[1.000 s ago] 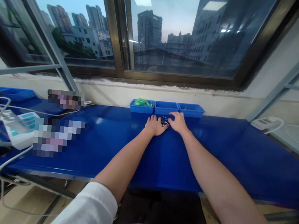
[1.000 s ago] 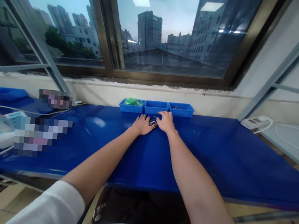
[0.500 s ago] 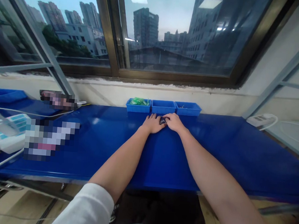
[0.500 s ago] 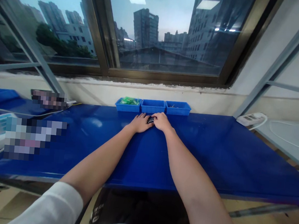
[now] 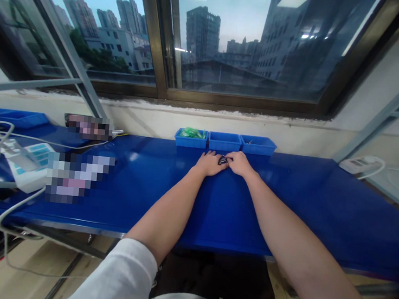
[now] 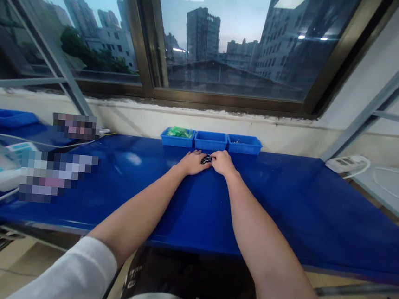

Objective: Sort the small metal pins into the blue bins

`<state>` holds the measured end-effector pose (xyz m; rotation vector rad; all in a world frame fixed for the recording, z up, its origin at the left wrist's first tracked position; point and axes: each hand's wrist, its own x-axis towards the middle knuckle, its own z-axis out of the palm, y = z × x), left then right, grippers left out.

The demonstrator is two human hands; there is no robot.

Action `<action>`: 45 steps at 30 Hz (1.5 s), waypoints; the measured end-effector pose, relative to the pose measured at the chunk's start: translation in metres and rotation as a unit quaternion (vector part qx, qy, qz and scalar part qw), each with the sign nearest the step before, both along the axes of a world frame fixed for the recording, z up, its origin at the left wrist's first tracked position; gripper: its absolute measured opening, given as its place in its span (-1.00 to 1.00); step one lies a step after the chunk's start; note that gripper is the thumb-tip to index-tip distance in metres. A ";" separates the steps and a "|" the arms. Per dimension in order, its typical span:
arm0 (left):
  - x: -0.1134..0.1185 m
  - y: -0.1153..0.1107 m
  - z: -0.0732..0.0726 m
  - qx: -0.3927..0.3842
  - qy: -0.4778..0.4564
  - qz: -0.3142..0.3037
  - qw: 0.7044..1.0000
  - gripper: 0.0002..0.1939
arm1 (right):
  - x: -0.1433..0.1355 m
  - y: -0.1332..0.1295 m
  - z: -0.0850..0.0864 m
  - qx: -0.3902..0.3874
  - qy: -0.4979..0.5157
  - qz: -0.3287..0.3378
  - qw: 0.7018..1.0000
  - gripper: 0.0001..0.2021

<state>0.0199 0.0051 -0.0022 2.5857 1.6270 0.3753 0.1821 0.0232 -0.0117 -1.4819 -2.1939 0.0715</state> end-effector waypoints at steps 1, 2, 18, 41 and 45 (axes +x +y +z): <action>0.000 0.000 0.000 0.001 -0.002 0.000 1.000 -0.35 | 0.000 -0.001 0.002 0.002 0.005 0.008 1.000 -0.72; 0.000 -0.001 0.000 0.002 -0.003 -0.001 1.000 -0.36 | 0.000 -0.002 0.003 0.001 0.011 0.012 1.000 -0.73; -0.002 0.002 -0.001 0.003 -0.008 -0.013 1.000 -0.40 | 0.001 0.001 -0.001 -0.010 -0.004 0.003 1.000 -0.74; -0.003 0.003 -0.002 0.071 -0.103 -0.009 0.992 -0.48 | 0.001 -0.017 0.010 -0.006 -0.100 -0.064 0.993 -0.81; -0.003 0.003 0.000 0.116 -0.144 -0.029 0.982 -0.63 | -0.004 -0.016 0.010 0.032 -0.075 0.013 0.997 -0.83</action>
